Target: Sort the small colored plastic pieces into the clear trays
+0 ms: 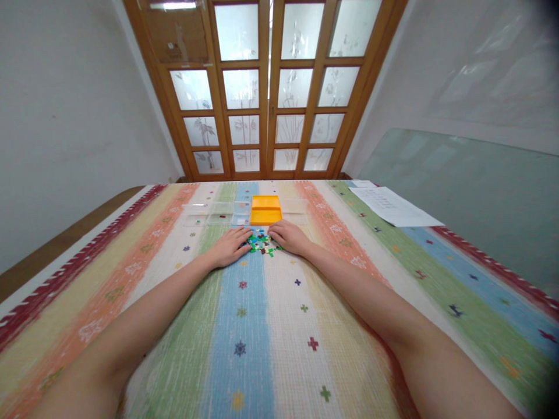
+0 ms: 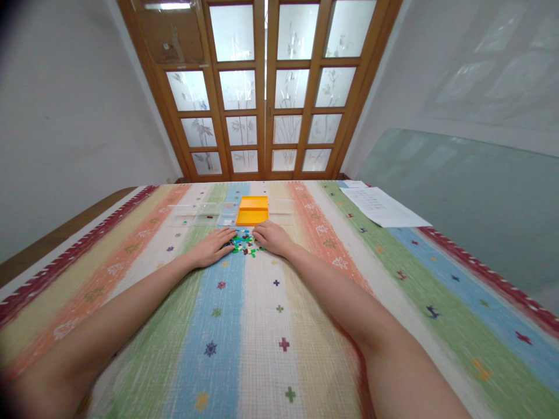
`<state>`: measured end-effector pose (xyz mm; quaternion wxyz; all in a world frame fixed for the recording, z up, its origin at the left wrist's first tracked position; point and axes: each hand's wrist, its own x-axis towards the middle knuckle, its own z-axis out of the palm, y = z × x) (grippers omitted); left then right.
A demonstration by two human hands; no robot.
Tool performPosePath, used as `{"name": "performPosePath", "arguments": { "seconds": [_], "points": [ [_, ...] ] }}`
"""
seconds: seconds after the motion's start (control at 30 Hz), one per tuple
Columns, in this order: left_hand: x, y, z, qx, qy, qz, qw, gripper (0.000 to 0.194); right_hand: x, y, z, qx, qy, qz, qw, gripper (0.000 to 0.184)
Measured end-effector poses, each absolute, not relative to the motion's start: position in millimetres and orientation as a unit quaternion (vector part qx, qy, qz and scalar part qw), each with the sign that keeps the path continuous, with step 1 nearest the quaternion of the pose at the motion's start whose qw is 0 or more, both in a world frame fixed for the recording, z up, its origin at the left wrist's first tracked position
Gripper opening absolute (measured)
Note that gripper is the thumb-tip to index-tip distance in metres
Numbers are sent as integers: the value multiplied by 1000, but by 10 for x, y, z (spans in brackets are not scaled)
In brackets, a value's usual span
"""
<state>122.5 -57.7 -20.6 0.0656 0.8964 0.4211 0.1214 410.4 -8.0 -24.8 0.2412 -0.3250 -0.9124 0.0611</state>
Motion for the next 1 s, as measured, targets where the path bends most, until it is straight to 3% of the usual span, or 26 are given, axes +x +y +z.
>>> {"name": "performPosePath", "arguments": {
  "seconds": [0.57, 0.77, 1.0],
  "points": [
    [1231, -586, -195, 896, 423, 121, 62, 63, 4083, -135, -209, -275, -924, 86, 250, 31],
    [1251, -605, -166, 904, 404, 131, 53, 58, 4090, -138, -187, -340, -897, 57, 276, 33],
    [1157, -549, -110, 875, 451, 176, 12, 45, 4247, 9, -202, -396, -865, 61, 302, 22]
  ]
}}
